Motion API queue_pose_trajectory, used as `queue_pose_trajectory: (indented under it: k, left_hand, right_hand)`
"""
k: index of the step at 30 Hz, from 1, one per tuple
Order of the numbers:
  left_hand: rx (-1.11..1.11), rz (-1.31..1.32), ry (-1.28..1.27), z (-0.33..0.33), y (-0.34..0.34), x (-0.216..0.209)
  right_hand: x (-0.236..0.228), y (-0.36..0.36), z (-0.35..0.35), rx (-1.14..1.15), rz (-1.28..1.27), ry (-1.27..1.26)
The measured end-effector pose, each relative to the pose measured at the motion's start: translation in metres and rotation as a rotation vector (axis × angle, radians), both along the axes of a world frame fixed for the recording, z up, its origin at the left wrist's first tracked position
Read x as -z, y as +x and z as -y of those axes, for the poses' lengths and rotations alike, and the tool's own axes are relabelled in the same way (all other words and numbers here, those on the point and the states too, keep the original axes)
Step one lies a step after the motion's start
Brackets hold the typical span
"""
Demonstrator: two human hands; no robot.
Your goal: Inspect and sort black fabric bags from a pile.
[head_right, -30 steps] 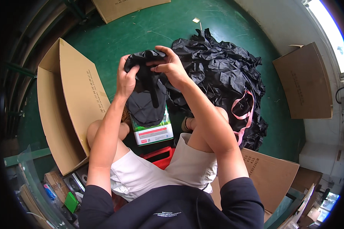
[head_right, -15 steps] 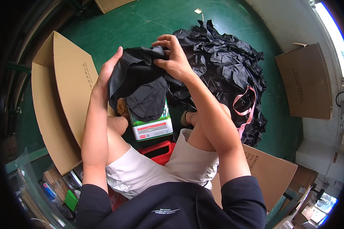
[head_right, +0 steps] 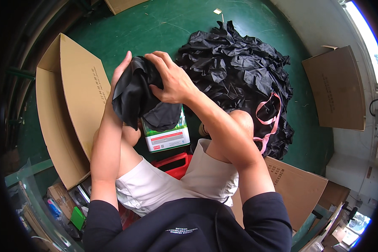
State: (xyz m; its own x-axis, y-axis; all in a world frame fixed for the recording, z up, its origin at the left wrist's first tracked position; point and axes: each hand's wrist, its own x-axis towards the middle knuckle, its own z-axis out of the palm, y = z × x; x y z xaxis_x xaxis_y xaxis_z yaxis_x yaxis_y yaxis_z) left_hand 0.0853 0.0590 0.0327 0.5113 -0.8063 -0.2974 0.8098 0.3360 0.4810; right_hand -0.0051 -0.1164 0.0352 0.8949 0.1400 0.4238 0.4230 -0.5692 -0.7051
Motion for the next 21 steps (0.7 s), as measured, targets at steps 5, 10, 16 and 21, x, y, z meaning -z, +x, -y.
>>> queue_pose_trajectory:
  k: [5,10,16,21]
  left_hand:
    - [-0.015,-0.008,-0.089,0.004,-0.005,-0.003]
    - [0.011,-0.105,0.011,0.003,-0.001,-0.013]
    - [-0.202,0.275,0.384,0.0,0.0,-0.003]
    - [-0.094,0.893,0.704,0.012,-0.015,-0.001]
  right_hand:
    - [0.005,-0.001,-0.004,0.013,-0.003,-0.012]
    - [0.018,0.014,0.003,0.201,0.174,0.223]
    - [0.034,0.027,0.033,0.326,-0.15,0.631]
    - [0.047,0.029,0.044,0.382,-0.342,0.88]
